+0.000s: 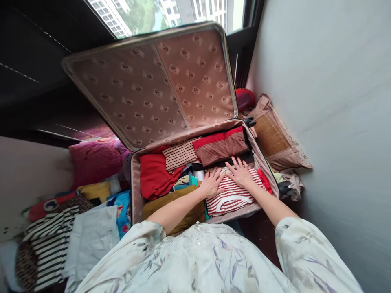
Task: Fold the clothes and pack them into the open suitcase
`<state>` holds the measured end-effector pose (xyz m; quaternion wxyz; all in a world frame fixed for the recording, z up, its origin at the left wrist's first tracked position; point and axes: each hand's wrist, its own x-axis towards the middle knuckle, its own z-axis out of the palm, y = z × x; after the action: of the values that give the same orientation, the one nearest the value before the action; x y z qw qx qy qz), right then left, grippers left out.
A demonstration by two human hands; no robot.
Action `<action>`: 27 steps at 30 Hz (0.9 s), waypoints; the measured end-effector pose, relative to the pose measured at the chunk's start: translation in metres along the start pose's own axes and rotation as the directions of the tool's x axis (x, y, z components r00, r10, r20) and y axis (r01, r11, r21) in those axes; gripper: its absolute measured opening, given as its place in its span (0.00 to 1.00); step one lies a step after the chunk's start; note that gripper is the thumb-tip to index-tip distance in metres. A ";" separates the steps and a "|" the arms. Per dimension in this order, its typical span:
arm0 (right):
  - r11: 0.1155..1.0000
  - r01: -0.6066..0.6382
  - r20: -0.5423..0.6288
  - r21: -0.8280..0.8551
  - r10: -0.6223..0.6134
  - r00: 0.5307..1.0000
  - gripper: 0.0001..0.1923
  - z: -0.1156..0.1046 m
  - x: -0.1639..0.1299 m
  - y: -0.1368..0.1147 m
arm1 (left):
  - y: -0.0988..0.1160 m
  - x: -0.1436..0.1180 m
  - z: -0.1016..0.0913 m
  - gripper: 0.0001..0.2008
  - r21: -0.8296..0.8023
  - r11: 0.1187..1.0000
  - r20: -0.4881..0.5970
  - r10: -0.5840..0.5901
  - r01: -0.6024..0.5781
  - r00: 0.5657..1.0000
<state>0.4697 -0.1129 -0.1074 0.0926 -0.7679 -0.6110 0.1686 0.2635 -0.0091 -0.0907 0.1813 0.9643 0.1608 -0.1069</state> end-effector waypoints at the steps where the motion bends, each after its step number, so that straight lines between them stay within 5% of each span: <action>1: 1.000 -0.018 -0.022 -0.010 0.018 1.000 0.33 -0.003 -0.003 -0.006 | 0.001 0.000 -0.003 0.40 0.004 1.000 -0.003 0.001 -0.001 1.000; 5: 0.998 -0.056 -0.089 -0.042 0.052 0.995 0.35 -0.009 -0.027 -0.033 | 0.009 -0.017 -0.011 0.40 -0.003 1.000 -0.048 -0.020 0.020 0.999; 8: 0.995 0.014 0.005 -0.097 -0.013 1.000 0.33 -0.005 -0.050 -0.038 | 0.019 -0.054 -0.016 0.39 -0.076 0.988 -0.127 -0.141 0.132 0.982; 12: 0.981 0.003 0.085 -0.196 0.014 0.996 0.35 0.009 -0.056 -0.019 | 0.017 -0.126 -0.022 0.29 -0.284 0.924 -0.303 -0.339 0.255 0.891; 15: 0.977 0.002 0.060 -0.213 0.011 0.998 0.39 0.027 -0.043 -0.001 | -0.013 -0.192 -0.026 0.22 -0.440 0.827 -0.484 -0.547 0.351 0.683; 18: 0.977 0.002 0.058 -0.213 0.011 0.998 0.43 0.037 -0.034 0.007 | -0.058 -0.274 -0.027 0.19 -0.559 0.659 -0.566 -0.747 0.503 0.349; 21: 0.970 -0.021 0.072 -0.243 0.040 0.997 0.47 0.035 -0.035 0.008 | -0.100 -0.363 -0.015 0.19 -0.651 0.363 -0.486 -0.874 0.667 0.001; 24: 0.957 -0.040 0.109 -0.287 0.074 0.991 0.49 0.029 -0.036 0.006 | -0.125 -0.442 0.011 0.20 -0.641 0.036 -0.298 -0.932 0.767 -0.206; 27: 0.945 -0.068 0.132 -0.321 0.116 0.984 0.49 0.024 -0.034 0.001 | -0.137 -0.495 0.037 0.26 -0.551 -0.162 -0.163 -0.941 0.818 -0.297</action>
<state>0.4546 -0.1474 -0.1252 -0.0851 -0.7858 -0.5986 0.1299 -0.2474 -0.0369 -0.0365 0.0849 0.4511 0.8839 0.0893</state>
